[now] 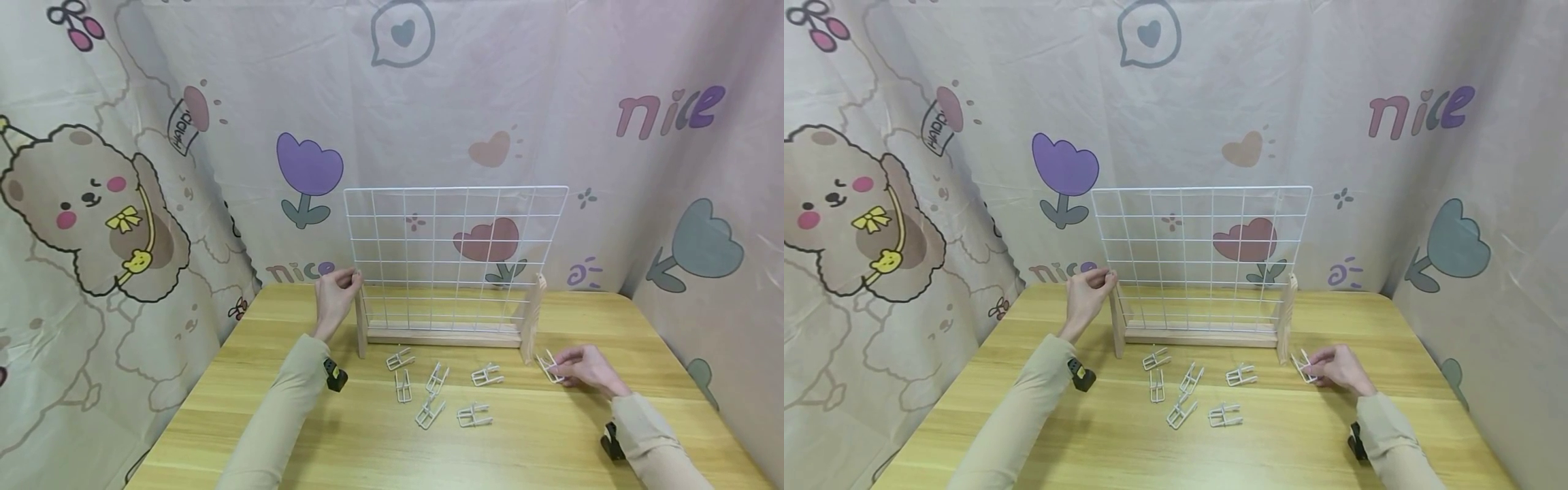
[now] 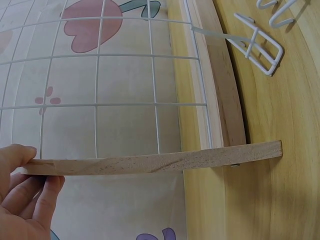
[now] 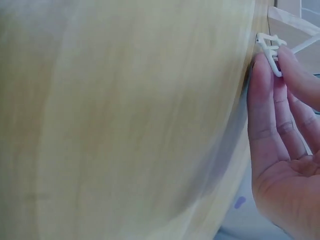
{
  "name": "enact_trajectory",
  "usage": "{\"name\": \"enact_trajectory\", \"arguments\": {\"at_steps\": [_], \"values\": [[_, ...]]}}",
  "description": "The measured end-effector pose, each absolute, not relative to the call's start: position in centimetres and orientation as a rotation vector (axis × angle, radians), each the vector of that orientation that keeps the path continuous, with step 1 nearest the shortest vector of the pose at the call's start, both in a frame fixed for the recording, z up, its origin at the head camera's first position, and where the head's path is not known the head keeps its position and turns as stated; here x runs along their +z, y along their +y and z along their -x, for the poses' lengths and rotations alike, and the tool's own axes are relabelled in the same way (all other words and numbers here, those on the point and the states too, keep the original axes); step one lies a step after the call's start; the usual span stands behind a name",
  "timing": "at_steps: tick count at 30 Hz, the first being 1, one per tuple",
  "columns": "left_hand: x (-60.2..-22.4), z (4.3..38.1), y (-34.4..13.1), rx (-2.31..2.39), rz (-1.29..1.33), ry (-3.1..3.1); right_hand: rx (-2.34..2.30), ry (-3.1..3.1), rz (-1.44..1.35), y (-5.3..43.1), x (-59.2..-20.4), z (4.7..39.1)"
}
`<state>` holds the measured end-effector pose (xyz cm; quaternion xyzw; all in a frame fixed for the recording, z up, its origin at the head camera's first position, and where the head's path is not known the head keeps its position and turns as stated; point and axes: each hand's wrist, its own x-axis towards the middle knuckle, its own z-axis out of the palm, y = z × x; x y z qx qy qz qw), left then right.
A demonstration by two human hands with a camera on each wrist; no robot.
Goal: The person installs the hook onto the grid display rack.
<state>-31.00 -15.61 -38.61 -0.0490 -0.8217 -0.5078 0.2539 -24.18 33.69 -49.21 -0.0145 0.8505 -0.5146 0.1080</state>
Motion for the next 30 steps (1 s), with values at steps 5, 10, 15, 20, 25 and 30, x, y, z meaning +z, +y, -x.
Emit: {"name": "enact_trajectory", "arguments": {"at_steps": [5,10,15,20,25,30], "values": [[-38.6,31.0,-15.5,-1.38,0.13,-2.234,-1.579,2.465,-0.008,33.5,-48.9,24.1],[-38.6,31.0,-15.5,-1.383,0.126,-2.236,-1.635,2.449,-0.012,33.4,-48.5,24.1],[-38.6,31.0,-15.6,-1.375,0.127,-2.239,-1.665,2.46,0.068,33.1,-47.5,24.1],[-38.6,31.0,-15.5,-1.37,0.118,-2.237,-1.71,2.462,0.111,32.8,-46.3,24.2],[-38.7,31.1,-15.5,-1.368,0.11,-2.238,-1.821,2.43,0.16,32.5,-45.2,24.2],[-38.7,31.1,-15.5,-1.367,0.12,-2.229,-1.961,2.419,0.229,32.4,-43.9,24.1]]}}
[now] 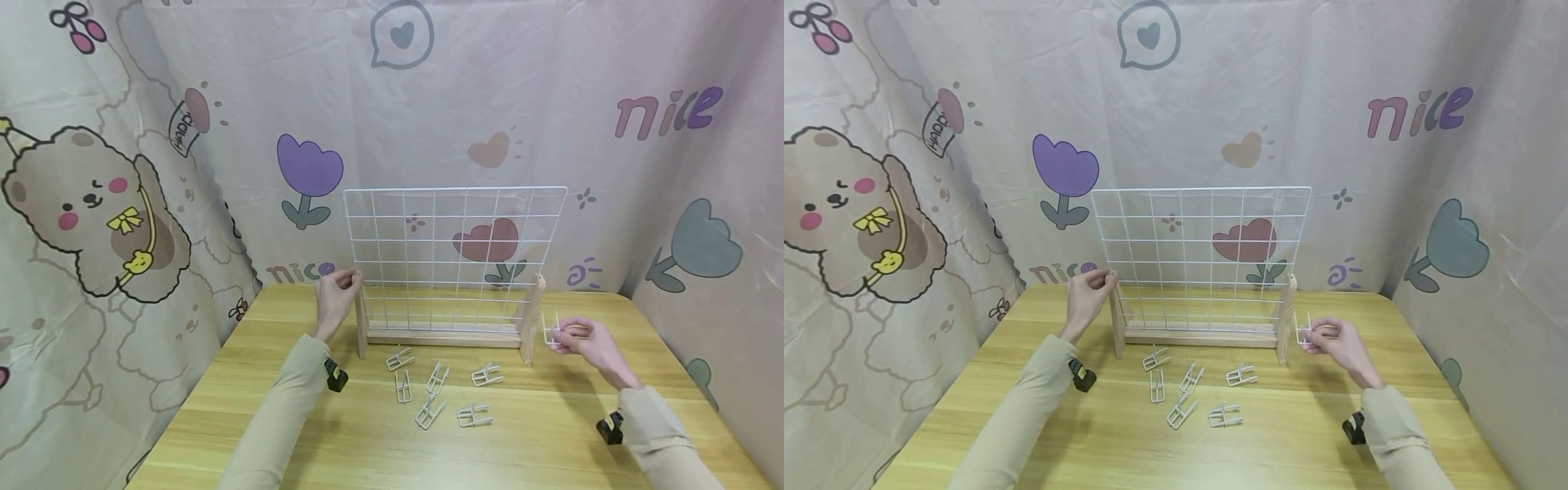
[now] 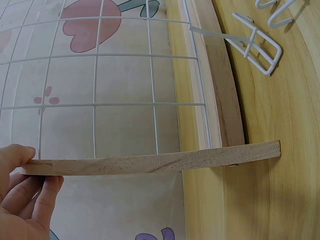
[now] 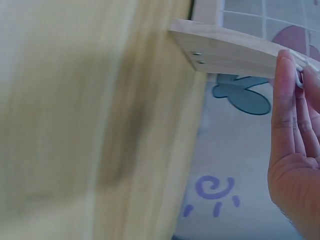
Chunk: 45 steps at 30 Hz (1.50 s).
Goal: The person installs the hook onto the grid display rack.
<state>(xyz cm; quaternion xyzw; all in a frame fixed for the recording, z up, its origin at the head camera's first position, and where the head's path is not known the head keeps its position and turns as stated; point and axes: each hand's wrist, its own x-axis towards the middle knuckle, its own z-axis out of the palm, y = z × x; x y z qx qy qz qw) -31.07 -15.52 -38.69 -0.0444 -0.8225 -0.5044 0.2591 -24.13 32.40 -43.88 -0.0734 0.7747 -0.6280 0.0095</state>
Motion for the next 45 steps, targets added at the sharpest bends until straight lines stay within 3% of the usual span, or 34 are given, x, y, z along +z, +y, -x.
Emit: {"name": "enact_trajectory", "arguments": {"at_steps": [23,45], "values": [[-38.7,31.1,-15.6,-1.367,0.157,-2.225,-2.299,2.428,0.606,29.6,-37.8,24.0],[-38.8,30.9,-15.6,-1.373,0.157,-2.223,-2.306,2.412,0.7,25.8,-32.4,26.4]]}}
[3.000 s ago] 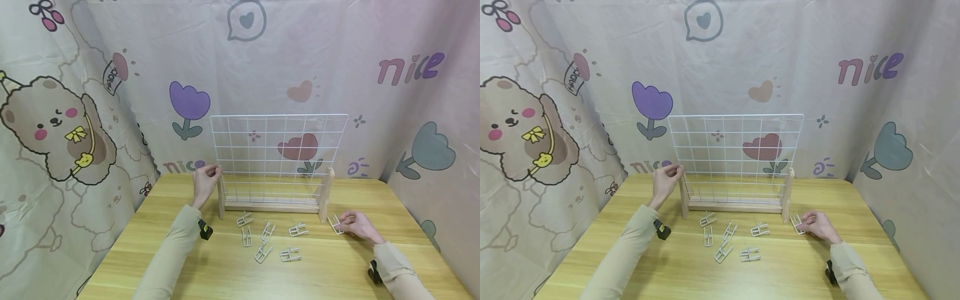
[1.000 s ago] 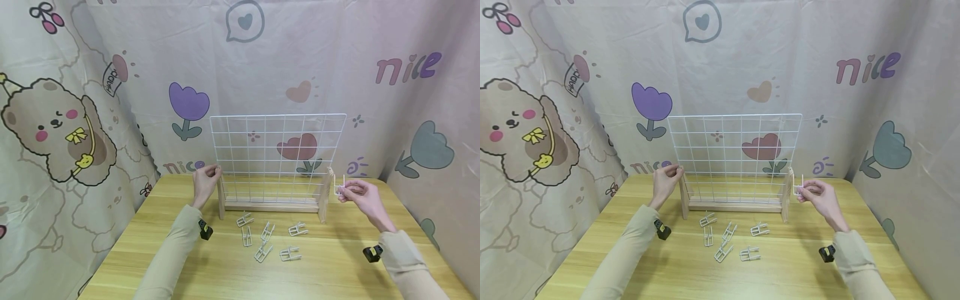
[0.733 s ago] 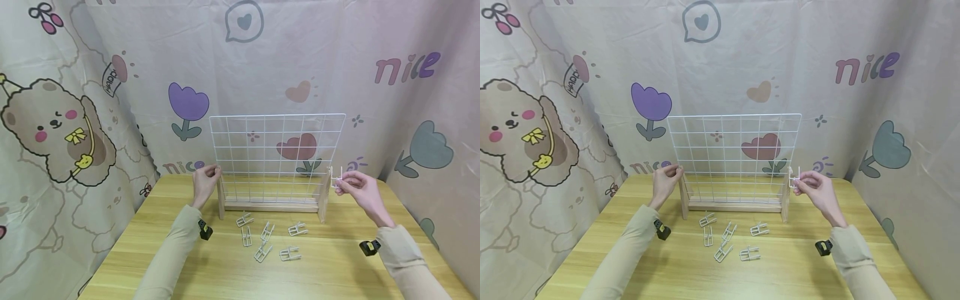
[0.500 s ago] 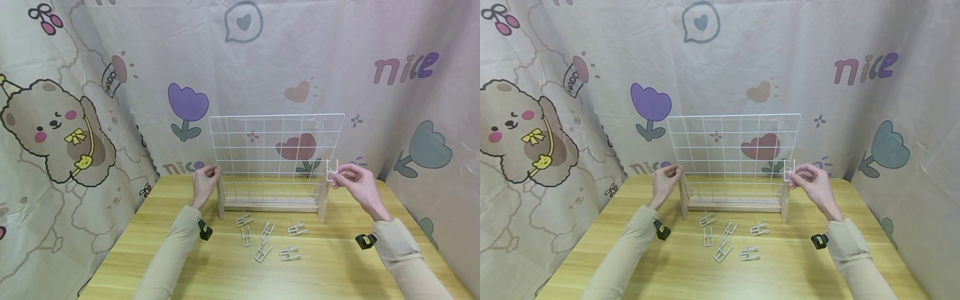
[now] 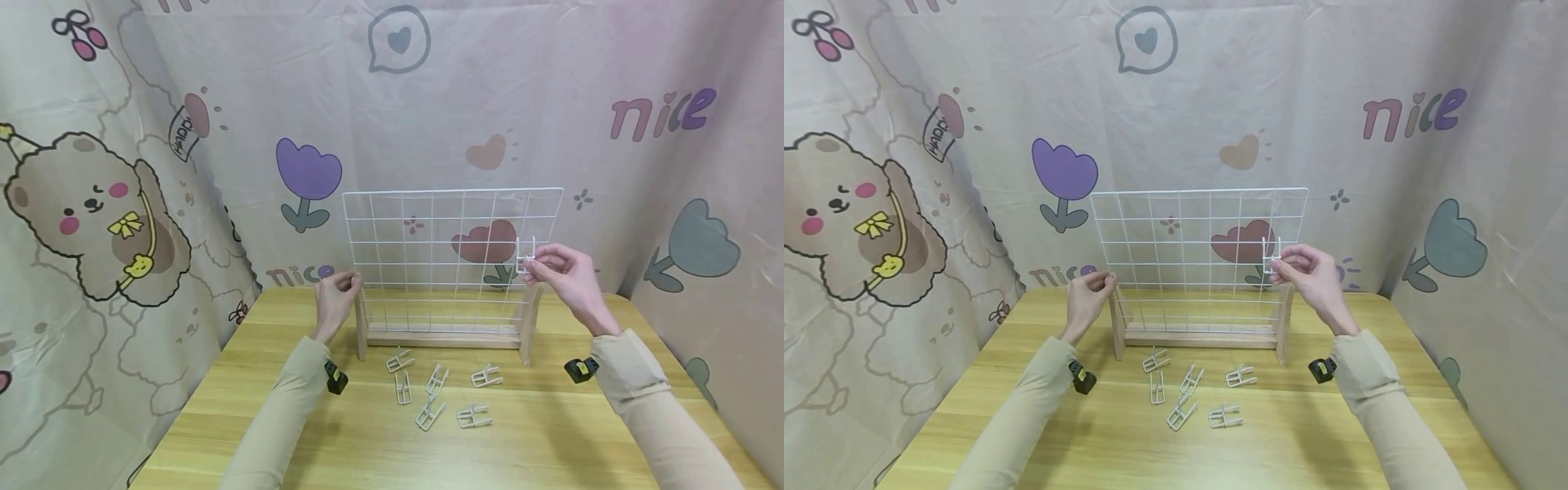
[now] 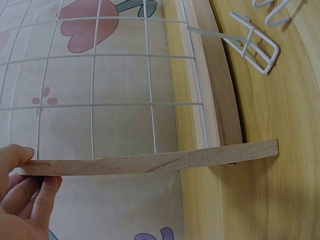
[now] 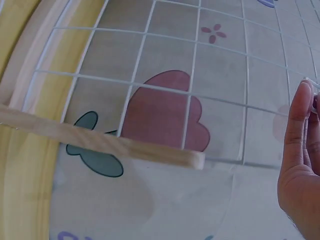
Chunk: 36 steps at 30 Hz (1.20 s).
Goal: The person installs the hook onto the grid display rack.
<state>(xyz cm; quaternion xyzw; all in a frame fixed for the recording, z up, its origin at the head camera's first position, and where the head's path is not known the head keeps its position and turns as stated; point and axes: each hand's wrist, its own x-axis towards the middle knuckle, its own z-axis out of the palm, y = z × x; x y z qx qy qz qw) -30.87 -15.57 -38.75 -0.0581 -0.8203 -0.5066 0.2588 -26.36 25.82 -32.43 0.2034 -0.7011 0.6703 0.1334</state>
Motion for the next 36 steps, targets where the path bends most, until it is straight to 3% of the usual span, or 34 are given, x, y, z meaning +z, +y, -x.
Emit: {"name": "enact_trajectory", "arguments": {"at_steps": [36], "values": [[-39.0,30.9,-15.6,-1.36,0.179,-2.195,2.111,-1.801,-0.616,23.3,-29.3,29.5]]}}
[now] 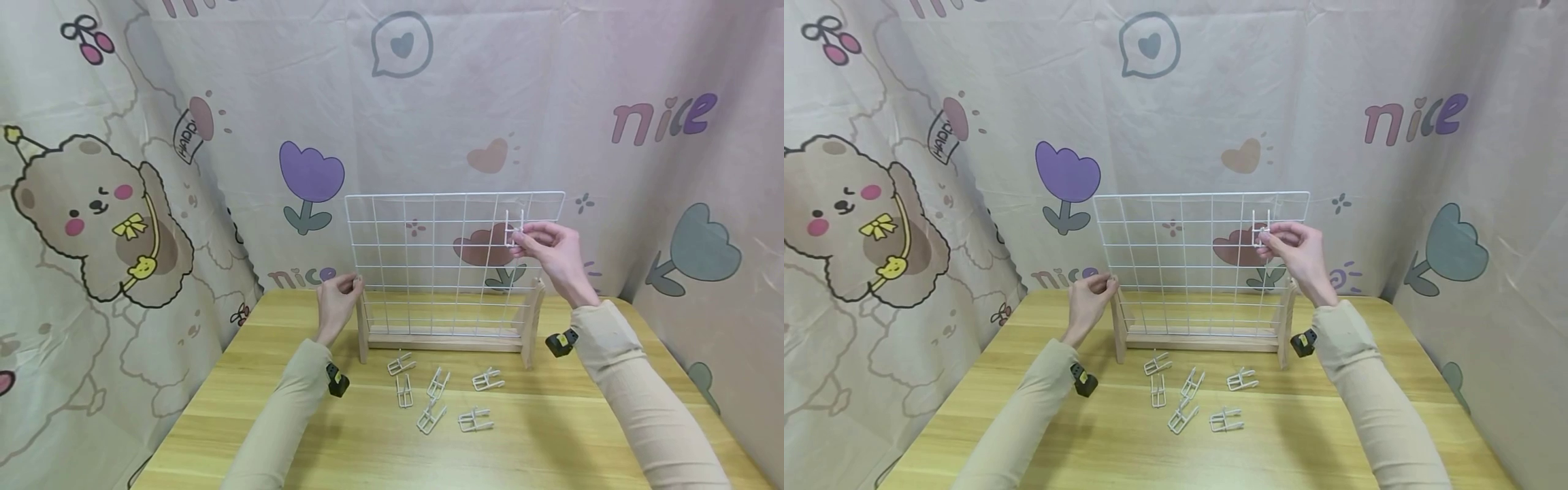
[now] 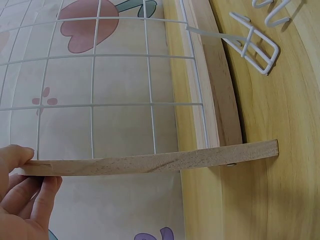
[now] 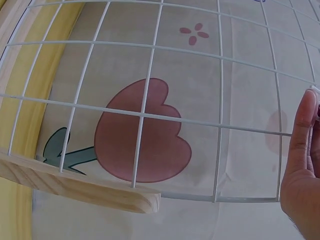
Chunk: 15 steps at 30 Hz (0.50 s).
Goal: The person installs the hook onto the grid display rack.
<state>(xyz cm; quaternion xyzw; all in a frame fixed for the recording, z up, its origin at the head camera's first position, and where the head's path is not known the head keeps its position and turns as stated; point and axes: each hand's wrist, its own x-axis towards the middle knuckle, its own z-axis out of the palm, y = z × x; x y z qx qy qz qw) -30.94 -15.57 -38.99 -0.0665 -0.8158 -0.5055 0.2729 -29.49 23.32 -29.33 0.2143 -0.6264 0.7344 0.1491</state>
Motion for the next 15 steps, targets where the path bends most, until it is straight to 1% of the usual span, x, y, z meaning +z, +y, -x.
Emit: {"name": "enact_trajectory", "arguments": {"at_steps": [15], "values": [[-38.99,30.9,-15.51,-1.371,0.178,-2.183,2.159,-1.788,-0.553,23.06,-29.72,29.63]]}}
